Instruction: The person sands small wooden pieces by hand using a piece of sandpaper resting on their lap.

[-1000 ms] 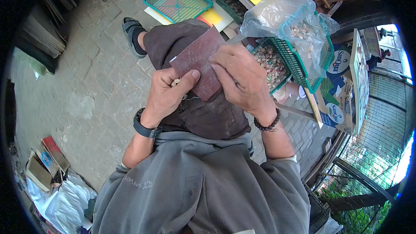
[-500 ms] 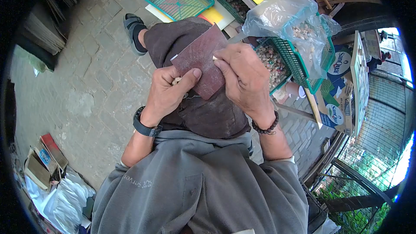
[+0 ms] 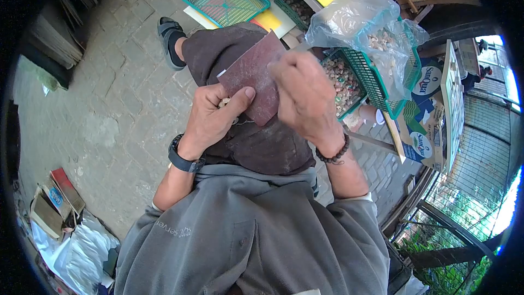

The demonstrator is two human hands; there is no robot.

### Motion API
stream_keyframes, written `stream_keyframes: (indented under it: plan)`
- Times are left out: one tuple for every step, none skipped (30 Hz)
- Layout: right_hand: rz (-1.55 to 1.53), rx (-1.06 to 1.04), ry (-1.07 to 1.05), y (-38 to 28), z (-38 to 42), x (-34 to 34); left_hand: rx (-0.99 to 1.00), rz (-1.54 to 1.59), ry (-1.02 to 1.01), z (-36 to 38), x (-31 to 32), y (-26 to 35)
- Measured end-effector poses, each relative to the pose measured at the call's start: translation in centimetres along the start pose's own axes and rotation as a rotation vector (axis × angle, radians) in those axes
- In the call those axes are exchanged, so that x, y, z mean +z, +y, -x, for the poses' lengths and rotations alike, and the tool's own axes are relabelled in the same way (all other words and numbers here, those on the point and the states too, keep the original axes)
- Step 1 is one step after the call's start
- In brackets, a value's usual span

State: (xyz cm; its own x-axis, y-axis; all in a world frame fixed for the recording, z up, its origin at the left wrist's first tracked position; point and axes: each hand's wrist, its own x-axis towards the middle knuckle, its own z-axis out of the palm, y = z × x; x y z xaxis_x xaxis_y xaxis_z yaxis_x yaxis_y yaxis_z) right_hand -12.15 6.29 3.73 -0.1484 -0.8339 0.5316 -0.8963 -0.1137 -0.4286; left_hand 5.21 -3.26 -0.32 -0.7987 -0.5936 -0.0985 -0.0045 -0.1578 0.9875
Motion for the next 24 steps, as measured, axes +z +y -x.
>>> stream_keyframes:
  plan:
    - [-0.009, -0.037, -0.078, -0.6, 0.4, -0.2, -0.001, 0.011, -0.002, 0.1, 0.0, -0.2]
    - [-0.016, -0.074, -0.154, -0.9, 0.6, -0.4, 0.0, 0.022, -0.007, 0.1, -0.1, -0.3]
    - [-0.056, -0.081, -0.166, -0.7, 1.1, -0.2, -0.002, 0.023, -0.01, 0.1, 0.0, -0.3]
    - [-0.053, -0.079, -0.166, -0.4, 1.1, -0.2, -0.005, 0.016, -0.009, 0.0, 0.0, -0.3]
    - [-0.008, -0.086, -0.122, 0.2, 0.9, -0.2, -0.009, 0.01, -0.007, 0.0, 0.0, -0.3]
    - [0.038, -0.095, -0.076, 0.6, 0.7, -0.1, -0.008, 0.01, -0.009, 0.0, -0.1, -0.2]
    - [0.039, -0.097, -0.075, 1.0, 0.5, -0.2, -0.04, -0.02, -0.026, -0.1, -0.2, 0.0]
    - [0.034, -0.083, -0.054, 1.3, 0.3, -0.2, -0.072, -0.05, -0.041, -0.1, -0.3, 0.1]
    - [0.027, -0.072, -0.032, 1.5, 0.1, -0.2, -0.068, -0.051, -0.037, -0.1, -0.4, 0.2]
    - [0.025, -0.073, -0.032, 1.0, 0.2, -0.3, -0.035, -0.036, -0.023, 0.0, -0.3, 0.2]
    - [0.014, -0.122, -0.117, 0.3, 0.3, -0.4, 0.0, -0.02, -0.011, 0.0, -0.2, 0.2]
    - [0.004, -0.169, -0.203, -0.3, 0.5, -0.7, -0.001, -0.019, -0.012, 0.0, 0.0, 0.0]
    - [-0.01, -0.151, -0.236, -0.5, 0.7, -0.9, 0.033, -0.002, 0.026, -0.1, 0.2, -0.3]
    - [-0.01, -0.147, -0.238, 0.0, 0.8, -0.9, 0.065, 0.015, 0.063, -0.1, 0.4, -0.5]
    - [0.0, -0.131, -0.161, 0.9, 0.6, -0.7, 0.063, 0.015, 0.061, -0.1, 0.4, -0.4]
    - [0.011, -0.118, -0.083, 1.9, 0.4, -0.6, 0.016, 0.019, 0.024, -0.2, 0.2, -0.2]
    - [0.0, -0.061, -0.043, 2.6, 0.2, -0.5, -0.032, 0.023, -0.013, -0.2, 0.1, 0.0]
    - [0.0, -0.065, -0.039, 2.5, 0.4, -0.5, -0.028, 0.02, -0.012, -0.1, 0.1, 0.0]
    - [0.009, -0.075, -0.049, 2.1, 0.7, -0.4, -0.011, 0.032, -0.02, 0.1, 0.0, -0.1]
    - [0.016, -0.088, -0.059, 1.6, 1.0, -0.4, 0.008, 0.045, -0.025, 0.1, -0.1, -0.1]
    - [0.092, -0.107, -0.245, -0.2, 0.9, -1.0, 0.004, 0.045, -0.022, 0.1, -0.3, -0.1]
    - [0.091, -0.097, -0.248, -0.3, 1.2, -0.9, -0.025, 0.05, -0.031, 0.2, -0.4, 0.1]
    - [0.077, -0.104, -0.256, -0.1, 1.5, -0.8, -0.047, 0.053, -0.044, 0.0, -0.4, 0.2]
    - [0.062, -0.114, -0.267, 0.2, 1.7, -0.6, -0.047, 0.056, -0.048, -0.1, -0.3, 0.2]
